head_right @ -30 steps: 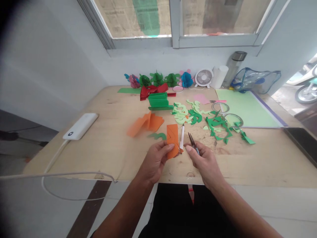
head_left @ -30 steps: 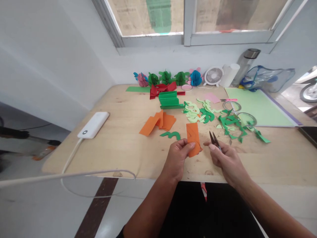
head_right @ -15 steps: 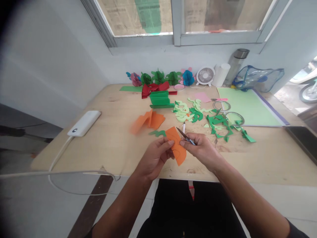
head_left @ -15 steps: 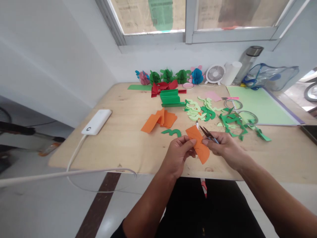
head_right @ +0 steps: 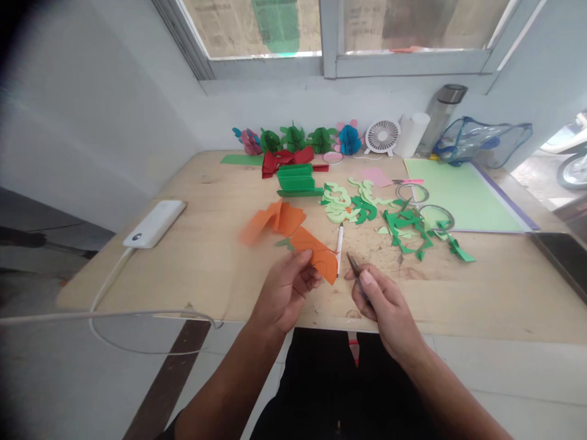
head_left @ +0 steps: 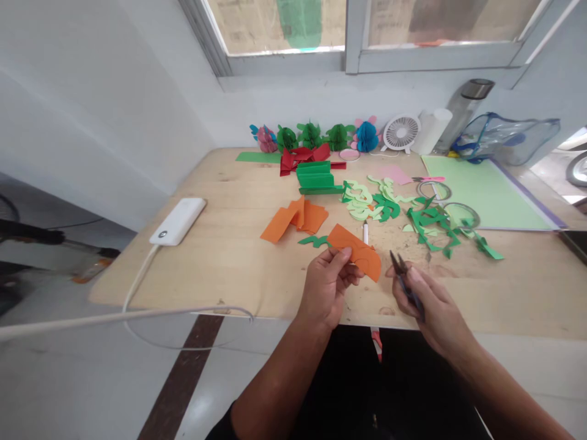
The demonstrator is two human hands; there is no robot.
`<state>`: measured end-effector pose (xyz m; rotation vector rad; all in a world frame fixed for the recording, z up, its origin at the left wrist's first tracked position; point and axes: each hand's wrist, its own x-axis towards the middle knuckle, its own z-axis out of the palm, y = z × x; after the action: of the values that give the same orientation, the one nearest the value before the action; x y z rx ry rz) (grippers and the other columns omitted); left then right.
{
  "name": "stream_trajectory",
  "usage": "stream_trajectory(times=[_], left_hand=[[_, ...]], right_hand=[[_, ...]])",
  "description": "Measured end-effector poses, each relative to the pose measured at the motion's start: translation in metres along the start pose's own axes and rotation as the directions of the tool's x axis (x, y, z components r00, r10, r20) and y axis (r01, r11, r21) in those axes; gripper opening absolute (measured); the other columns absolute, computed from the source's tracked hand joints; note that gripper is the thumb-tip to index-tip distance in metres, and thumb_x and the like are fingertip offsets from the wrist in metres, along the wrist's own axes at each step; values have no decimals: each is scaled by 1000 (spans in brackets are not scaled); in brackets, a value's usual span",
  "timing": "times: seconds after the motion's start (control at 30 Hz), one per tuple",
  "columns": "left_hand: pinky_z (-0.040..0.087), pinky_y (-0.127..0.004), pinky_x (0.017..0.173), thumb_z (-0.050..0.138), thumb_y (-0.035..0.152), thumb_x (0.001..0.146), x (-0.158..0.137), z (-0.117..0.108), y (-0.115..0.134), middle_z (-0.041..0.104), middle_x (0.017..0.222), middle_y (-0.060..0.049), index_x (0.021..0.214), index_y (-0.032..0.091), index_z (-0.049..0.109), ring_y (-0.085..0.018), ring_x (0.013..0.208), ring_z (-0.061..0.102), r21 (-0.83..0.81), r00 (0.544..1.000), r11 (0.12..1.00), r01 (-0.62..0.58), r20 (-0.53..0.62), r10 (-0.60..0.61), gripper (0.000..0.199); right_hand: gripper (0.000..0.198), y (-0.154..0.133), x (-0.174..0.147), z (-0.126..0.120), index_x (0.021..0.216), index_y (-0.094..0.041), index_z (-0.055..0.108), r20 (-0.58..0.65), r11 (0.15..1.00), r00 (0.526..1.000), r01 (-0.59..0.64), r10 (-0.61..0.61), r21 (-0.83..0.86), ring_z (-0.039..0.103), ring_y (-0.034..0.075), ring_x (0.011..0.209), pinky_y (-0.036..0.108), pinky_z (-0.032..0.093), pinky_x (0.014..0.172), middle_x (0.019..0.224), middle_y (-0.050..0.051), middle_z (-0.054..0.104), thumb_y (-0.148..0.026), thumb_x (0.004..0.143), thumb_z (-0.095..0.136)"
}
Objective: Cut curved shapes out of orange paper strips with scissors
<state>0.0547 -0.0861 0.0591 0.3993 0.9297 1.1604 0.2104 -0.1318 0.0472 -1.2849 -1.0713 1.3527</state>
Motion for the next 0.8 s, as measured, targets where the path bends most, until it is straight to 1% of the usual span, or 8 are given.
stream_trajectory(times=[0.07,0.13,0.2,0.27,0.4,0.53,0.63,0.8], left_hand=[[40,-20,50,80,30,60,-2,0,-1,59,58,3,69,15,56,-8,50,56,-12,999,1000,21,24,-21,30],[41,-20,51,80,31,61,-4,1,-2,61,60,2,69,15,57,-8,52,56,-5,997,999,47,58,-46,29],[41,-20,52,78,31,63,-7,2,-3,63,62,0,71,14,59,-8,52,55,15,994,998,60,94,-61,27],[41,-20,51,76,31,65,-10,3,-4,63,62,-1,72,13,60,-8,51,54,42,991,998,56,115,-61,25],[40,-20,50,75,29,66,-13,6,-7,63,60,-1,74,13,61,-9,51,54,83,994,996,13,104,-22,22],[40,-21,50,73,28,68,-15,9,-10,63,58,-1,72,14,59,-9,51,54,118,996,992,-52,78,43,19],[39,-21,49,72,27,68,-15,11,-10,59,55,0,69,15,58,-9,49,52,155,994,983,-97,55,90,19],[37,-22,47,71,28,67,-15,13,-11,58,55,2,68,15,58,-8,47,48,169,991,977,-131,58,123,19]], right_hand=[[37,4,-2,1,73,-21,48,57,999,997,-42,43,-24,25,10,47,26,18,43,55,-5,37,-53,90,48],[39,6,-2,3,68,-21,45,82,998,994,-65,67,-24,24,10,47,26,18,44,55,-5,35,-54,90,49],[40,6,0,5,68,-21,45,89,996,992,-85,86,-11,21,10,47,26,17,43,54,-5,33,-55,89,48],[39,5,2,7,71,-21,49,99,995,990,-98,97,5,20,10,47,26,15,43,55,-6,32,-55,89,49],[36,3,1,10,81,-19,56,112,994,989,-103,98,39,19,9,47,25,14,44,56,-6,32,-54,88,51],[35,3,1,12,79,-19,56,99,995,992,-89,85,45,19,8,45,24,16,43,53,-7,32,-54,86,54],[34,4,1,11,80,-19,57,94,996,993,-81,77,43,20,8,45,23,16,43,52,-8,32,-52,88,54],[37,5,2,13,77,-18,57,69,997,995,-70,68,28,19,8,45,24,16,43,52,-7,33,-53,87,55]])
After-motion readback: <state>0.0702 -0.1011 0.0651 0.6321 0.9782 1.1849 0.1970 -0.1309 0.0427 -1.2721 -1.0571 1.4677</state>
